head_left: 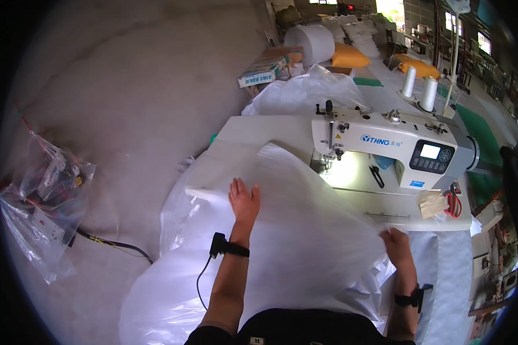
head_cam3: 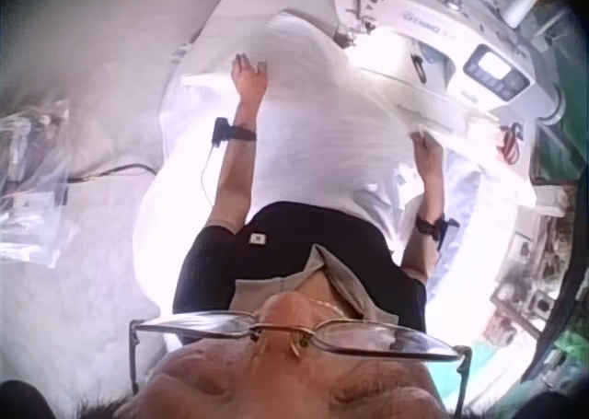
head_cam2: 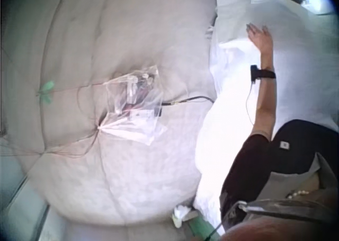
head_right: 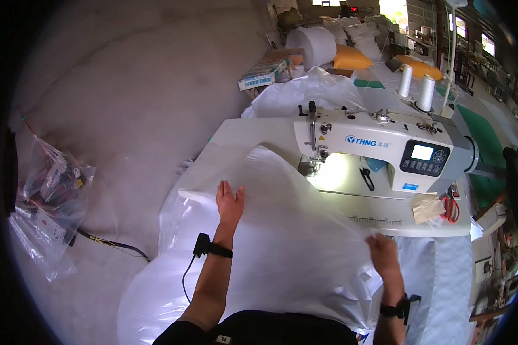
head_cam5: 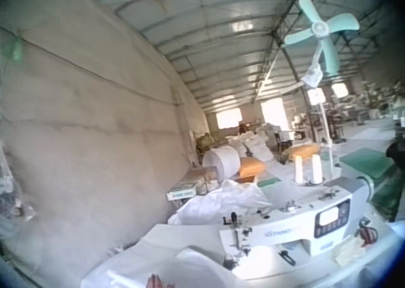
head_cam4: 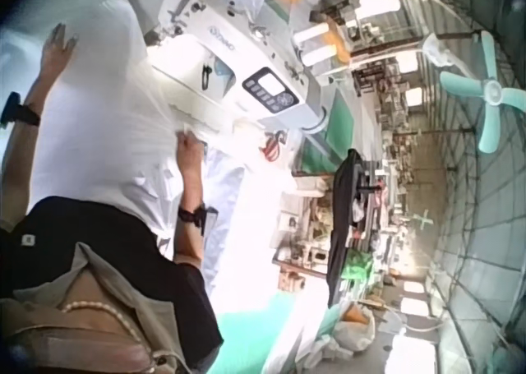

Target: Sewing together large white plastic or synthetic fabric sheets using an industrial sewing machine.

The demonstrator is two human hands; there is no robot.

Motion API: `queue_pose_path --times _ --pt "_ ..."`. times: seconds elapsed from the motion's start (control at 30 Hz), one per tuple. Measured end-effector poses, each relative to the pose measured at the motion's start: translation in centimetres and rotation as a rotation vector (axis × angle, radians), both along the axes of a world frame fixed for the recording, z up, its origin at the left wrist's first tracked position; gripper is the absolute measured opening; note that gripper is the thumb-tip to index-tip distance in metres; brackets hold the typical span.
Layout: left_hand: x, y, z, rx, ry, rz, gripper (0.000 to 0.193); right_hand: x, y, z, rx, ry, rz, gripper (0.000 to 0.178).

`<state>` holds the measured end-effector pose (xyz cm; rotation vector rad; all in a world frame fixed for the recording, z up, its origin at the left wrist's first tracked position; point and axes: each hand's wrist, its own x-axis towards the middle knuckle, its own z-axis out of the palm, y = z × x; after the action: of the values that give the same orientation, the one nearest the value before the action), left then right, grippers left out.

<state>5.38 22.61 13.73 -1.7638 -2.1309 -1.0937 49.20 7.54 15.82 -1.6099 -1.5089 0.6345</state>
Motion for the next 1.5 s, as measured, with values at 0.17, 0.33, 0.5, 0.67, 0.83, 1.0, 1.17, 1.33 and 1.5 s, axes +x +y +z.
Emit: queue_pose_path --times 0.17,0.33,0.5,0.67,0.83,1.0,1.17,1.33,1.5 --pt "-0.7 2.7 -1.3 -0.333 0.061 0.193 0.069 13.9 -8.6 -8.1 0.141 -0.292 -0.340 0.014" --pt "0.2 5.3 -1.2 -0.453 0.118 0.184 0.069 24.6 -20.3 -15.2 -0.950 -0.884 -0.906 0.015" --pt "4.2 6.3 0.3 -0.517 0.246 0.029 0.068 21.7 -18.5 -12.5 -0.869 -0.941 -0.652 0.017" --pt "5.4 7.6 1.9 -0.556 0.310 -0.144 0.065 5.5 -4.0 -3.9 0.041 -0.427 -0.178 0.029" --pt "4.5 8.3 1.7 -0.482 0.400 -0.287 0.062 -6.9 -0.2 -5.6 -0.493 -0.192 0.369 0.041" --pt "4.3 6.7 0.8 -0.381 0.451 -0.610 0.060 -9.5 -5.5 -19.5 -0.288 -0.322 1.041 0.026" --pt "6.3 1.2 1.2 -0.208 0.551 -0.911 0.055 -9.3 -4.7 0.9 -0.379 -0.718 0.884 0.020" --pt "8.6 0.2 1.3 -0.157 0.558 -0.999 0.051 -12.8 2.3 8.3 0.363 -0.316 0.567 0.027" --pt "8.0 1.3 0.6 -0.121 0.625 -1.022 0.045 -14.8 9.6 0.8 0.108 -0.767 0.436 0.052"
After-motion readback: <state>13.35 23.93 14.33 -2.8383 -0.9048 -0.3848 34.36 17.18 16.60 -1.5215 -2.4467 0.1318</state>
